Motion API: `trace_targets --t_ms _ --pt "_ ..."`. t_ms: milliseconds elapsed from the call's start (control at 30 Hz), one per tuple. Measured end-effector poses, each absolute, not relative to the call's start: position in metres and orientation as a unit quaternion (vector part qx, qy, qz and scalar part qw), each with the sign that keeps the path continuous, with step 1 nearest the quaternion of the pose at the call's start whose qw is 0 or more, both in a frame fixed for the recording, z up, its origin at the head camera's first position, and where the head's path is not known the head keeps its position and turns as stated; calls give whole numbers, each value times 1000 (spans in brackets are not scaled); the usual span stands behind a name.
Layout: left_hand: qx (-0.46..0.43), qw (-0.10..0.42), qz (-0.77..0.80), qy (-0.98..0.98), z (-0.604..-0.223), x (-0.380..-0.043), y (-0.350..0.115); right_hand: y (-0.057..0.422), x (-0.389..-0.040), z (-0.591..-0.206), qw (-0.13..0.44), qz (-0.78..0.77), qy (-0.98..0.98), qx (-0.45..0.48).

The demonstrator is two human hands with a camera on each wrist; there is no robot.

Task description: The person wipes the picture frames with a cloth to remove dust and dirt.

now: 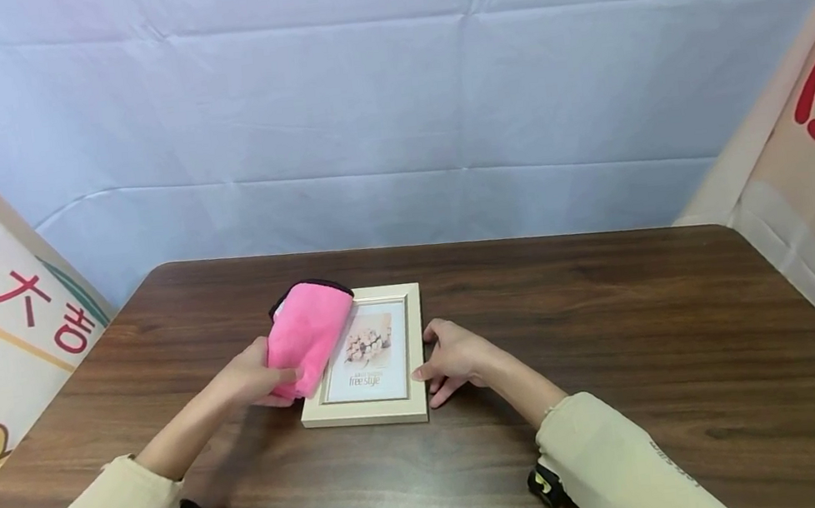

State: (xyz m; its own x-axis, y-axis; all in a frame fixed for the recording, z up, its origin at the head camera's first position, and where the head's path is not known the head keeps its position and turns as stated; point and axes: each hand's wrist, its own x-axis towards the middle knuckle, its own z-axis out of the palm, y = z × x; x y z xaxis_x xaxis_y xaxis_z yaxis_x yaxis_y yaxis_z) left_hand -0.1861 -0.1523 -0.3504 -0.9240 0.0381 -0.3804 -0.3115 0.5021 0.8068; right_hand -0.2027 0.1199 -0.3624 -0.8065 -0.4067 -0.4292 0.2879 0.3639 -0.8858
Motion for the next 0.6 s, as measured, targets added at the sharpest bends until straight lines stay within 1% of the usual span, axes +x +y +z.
trace_targets --t_ms 367,600 --pt "-63 167 496 850 -350 -154 -156 120 -203 -363 308 -564 765 -40" --pt "-59 160 507 845 -352 -144 -156 120 -203 -364 304 -565 766 -39"
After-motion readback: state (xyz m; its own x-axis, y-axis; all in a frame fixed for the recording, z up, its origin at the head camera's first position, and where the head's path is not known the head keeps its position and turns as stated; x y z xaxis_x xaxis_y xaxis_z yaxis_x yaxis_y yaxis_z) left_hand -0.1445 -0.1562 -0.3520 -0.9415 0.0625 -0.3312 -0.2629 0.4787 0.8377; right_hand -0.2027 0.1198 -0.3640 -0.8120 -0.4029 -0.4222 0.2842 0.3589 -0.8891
